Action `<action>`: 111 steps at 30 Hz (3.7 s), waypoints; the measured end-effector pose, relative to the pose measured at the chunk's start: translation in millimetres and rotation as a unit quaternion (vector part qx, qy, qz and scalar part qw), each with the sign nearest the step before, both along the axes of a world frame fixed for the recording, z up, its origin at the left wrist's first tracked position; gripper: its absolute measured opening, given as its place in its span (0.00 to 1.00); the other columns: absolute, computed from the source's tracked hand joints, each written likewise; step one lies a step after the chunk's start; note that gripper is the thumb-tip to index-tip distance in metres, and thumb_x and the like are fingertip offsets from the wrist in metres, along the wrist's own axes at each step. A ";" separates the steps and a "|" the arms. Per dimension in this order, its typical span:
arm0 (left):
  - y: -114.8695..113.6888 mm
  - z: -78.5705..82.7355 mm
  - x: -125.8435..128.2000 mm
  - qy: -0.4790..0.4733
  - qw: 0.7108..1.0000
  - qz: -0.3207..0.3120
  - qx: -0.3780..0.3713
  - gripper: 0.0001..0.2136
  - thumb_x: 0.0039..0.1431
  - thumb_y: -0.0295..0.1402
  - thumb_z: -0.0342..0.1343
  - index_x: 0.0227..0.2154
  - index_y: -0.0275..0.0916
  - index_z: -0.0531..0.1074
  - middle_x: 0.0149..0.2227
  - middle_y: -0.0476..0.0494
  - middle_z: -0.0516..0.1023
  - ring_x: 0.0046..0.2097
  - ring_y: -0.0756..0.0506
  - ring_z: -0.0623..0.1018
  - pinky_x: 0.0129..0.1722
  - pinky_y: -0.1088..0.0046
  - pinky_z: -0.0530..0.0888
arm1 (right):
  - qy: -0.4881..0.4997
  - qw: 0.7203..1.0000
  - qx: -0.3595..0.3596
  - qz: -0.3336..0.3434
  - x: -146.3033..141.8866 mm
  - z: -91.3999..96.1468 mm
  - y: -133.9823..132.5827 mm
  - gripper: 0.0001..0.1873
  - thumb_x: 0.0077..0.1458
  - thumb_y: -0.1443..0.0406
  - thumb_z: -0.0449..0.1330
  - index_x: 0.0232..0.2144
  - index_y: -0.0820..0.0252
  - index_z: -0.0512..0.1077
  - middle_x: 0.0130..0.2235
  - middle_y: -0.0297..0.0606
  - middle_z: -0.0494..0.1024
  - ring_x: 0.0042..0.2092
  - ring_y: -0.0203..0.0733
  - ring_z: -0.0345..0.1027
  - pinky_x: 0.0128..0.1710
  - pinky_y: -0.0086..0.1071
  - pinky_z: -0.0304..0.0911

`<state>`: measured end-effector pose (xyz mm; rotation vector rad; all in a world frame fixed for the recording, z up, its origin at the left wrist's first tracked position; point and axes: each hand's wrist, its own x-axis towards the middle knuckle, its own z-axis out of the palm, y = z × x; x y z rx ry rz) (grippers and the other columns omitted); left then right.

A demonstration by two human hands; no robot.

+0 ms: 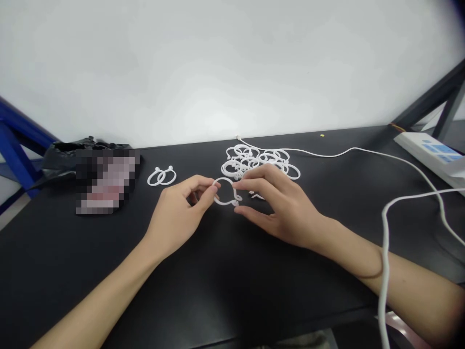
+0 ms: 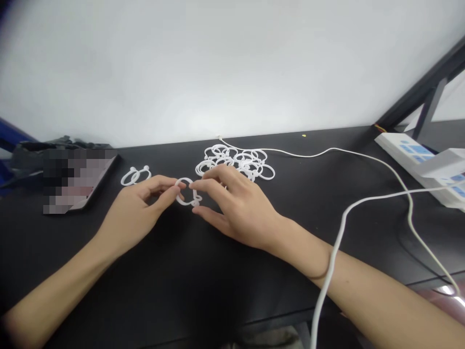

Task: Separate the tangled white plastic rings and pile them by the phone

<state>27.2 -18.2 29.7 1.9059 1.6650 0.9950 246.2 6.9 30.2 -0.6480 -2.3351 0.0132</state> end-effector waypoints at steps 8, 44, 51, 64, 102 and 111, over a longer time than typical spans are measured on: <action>1.3 1.8 -0.6 -0.055 0.996 -0.016 -0.063 0.14 0.60 0.48 0.57 0.33 0.43 0.79 0.28 0.48 0.81 0.30 0.46 0.78 0.27 0.72 0.72 | 0.031 0.999 -0.041 0.003 -1.1 -4.5 -1.1 0.06 0.63 0.65 0.59 0.43 0.58 0.70 0.40 0.38 0.79 0.40 0.37 0.75 0.39 0.29 0.70; -5.8 -9.7 4.0 0.191 0.928 -0.119 0.298 0.16 0.59 0.44 0.61 0.40 0.34 0.75 0.34 0.43 0.81 0.36 0.44 0.75 0.37 0.65 0.73 | 0.101 0.977 -0.183 0.031 -9.5 -8.3 -0.2 0.11 0.58 0.78 0.55 0.36 0.58 0.69 0.35 0.31 0.80 0.34 0.31 0.74 0.34 0.23 0.69; -4.8 -9.2 1.5 0.179 0.937 -0.140 0.267 0.18 0.62 0.42 0.59 0.47 0.32 0.73 0.39 0.40 0.80 0.40 0.43 0.75 0.41 0.64 0.74 | 0.097 0.983 -0.153 0.021 -7.8 -11.0 1.7 0.08 0.63 0.74 0.55 0.38 0.57 0.71 0.37 0.31 0.80 0.36 0.32 0.75 0.36 0.26 0.71; 25.8 -2.8 -58.0 0.362 0.917 0.139 0.090 0.20 0.64 0.43 0.49 0.50 0.36 0.74 0.45 0.29 0.79 0.52 0.26 0.71 0.45 0.46 0.70 | -0.143 0.976 0.017 -0.166 -4.5 -24.9 25.8 0.19 0.62 0.63 0.59 0.52 0.68 0.71 0.55 0.54 0.72 0.59 0.57 0.59 0.61 0.51 0.58; 0.0 -5.4 -11.0 0.194 0.931 -0.171 0.259 0.11 0.65 0.36 0.56 0.47 0.38 0.72 0.41 0.43 0.82 0.41 0.45 0.76 0.43 0.64 0.73 | 0.085 0.985 -0.149 -0.034 -12.3 -4.8 -1.7 0.01 0.60 0.68 0.60 0.37 0.57 0.72 0.35 0.35 0.79 0.38 0.40 0.69 0.41 0.35 0.66; 0.2 -3.3 -5.2 0.162 0.951 -0.131 0.229 0.08 0.68 0.30 0.51 0.40 0.39 0.76 0.28 0.50 0.79 0.32 0.49 0.77 0.35 0.73 0.73 | 0.071 0.982 -0.172 0.026 -9.0 -6.3 -3.7 0.13 0.61 0.65 0.60 0.49 0.59 0.71 0.44 0.40 0.78 0.43 0.38 0.72 0.44 0.33 0.69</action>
